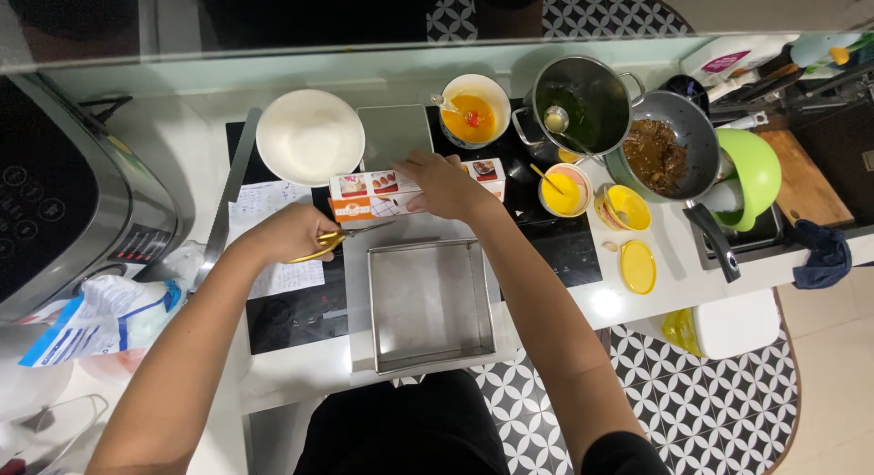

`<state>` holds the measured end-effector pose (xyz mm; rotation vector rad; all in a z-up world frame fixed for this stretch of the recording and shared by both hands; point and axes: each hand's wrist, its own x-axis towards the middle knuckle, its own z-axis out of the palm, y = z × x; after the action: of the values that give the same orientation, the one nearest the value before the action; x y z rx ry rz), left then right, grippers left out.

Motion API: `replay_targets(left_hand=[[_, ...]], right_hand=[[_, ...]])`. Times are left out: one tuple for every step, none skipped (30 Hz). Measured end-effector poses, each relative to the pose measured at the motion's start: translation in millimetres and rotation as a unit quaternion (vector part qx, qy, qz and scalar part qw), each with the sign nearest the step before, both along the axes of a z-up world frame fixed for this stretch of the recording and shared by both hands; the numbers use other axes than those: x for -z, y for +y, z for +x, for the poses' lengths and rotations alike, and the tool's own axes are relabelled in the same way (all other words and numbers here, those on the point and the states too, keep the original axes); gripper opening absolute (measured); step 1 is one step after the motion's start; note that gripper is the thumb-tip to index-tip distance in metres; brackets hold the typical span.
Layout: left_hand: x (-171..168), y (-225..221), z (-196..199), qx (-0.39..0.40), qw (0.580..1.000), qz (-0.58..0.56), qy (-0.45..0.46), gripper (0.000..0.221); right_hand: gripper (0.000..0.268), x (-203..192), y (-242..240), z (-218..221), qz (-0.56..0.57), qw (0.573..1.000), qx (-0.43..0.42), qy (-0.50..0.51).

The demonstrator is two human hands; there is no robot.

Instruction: Line a square metal baking pan with parchment paper.

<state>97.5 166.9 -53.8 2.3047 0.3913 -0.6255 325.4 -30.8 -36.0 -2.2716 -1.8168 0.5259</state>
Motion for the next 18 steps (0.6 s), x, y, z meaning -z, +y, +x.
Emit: replay_targets(left_hand=[[-5, -1, -1, 0.001, 1.000, 0.000, 0.004, 0.030], [-9, -3, -3, 0.002, 1.000, 0.000, 0.005, 0.030], [-14, -5, -5, 0.000, 1.000, 0.005, -0.008, 0.029], [-18, -6, -7, -0.003, 1.000, 0.010, -0.020, 0.028], [-23, -8, -6, -0.002, 1.000, 0.012, -0.020, 0.028], [-27, -10, -4, 0.002, 0.999, 0.028, -0.026, 0.024], [-31, -13, -4, 0.004, 0.999, 0.043, -0.031, 0.020], [-30, -17, -1, 0.003, 0.999, 0.044, -0.030, 0.020], [-30, -20, 3, 0.013, 0.998, 0.056, -0.026, 0.020], [-30, -24, 6, 0.023, 0.997, 0.069, -0.022, 0.020], [-26, -26, 11, 0.019, 0.997, 0.070, -0.022, 0.020], [-21, -28, 15, 0.034, 0.995, 0.086, -0.022, 0.021], [-17, -31, 20, 0.050, 0.993, 0.102, -0.022, 0.023], [-21, -33, 22, 0.047, 0.993, 0.104, -0.022, 0.023], [-24, -34, 25, 0.044, 0.994, 0.102, -0.011, 0.023], [-27, -36, 28, 0.041, 0.994, 0.100, 0.000, 0.025], [-28, -36, 28, 0.042, 0.994, 0.102, 0.002, 0.025], [-29, -36, 28, 0.036, 0.996, 0.081, -0.003, 0.025]], right_hand=[[0.081, 1, -1, 1, 0.005, 1.000, 0.009, 0.014], [0.081, 1, -1, 2, 0.006, 1.000, 0.010, 0.015], [0.081, 0, 0, 3, 0.001, 1.000, 0.012, 0.023], [0.081, 0, 0, 5, -0.005, 0.999, 0.013, 0.032], [0.081, 2, 0, 8, -0.003, 0.999, 0.014, 0.032], [0.082, 4, 1, 11, 0.004, 0.999, 0.009, 0.039], [0.082, 6, 1, 13, 0.010, 0.999, 0.004, 0.046], [0.082, 7, -1, 14, 0.010, 0.999, 0.003, 0.046], [0.080, 7, 0, 16, 0.012, 0.998, 0.002, 0.060], [0.079, 7, 0, 17, 0.015, 0.997, 0.002, 0.073], [0.079, 6, 2, 17, 0.016, 0.997, -0.002, 0.072], [0.077, 4, 3, 18, 0.001, 0.995, 0.005, 0.095], [0.076, 2, 3, 18, -0.013, 0.993, 0.013, 0.118], [0.076, 4, 5, 19, -0.012, 0.993, 0.010, 0.117], [0.076, 5, 6, 20, -0.023, 0.993, 0.015, 0.119], [0.076, 6, 8, 21, -0.034, 0.992, 0.020, 0.120], [0.076, 4, 8, 20, -0.032, 0.992, 0.020, 0.122], [0.075, 2, 7, 20, -0.035, 0.990, 0.024, 0.137]])
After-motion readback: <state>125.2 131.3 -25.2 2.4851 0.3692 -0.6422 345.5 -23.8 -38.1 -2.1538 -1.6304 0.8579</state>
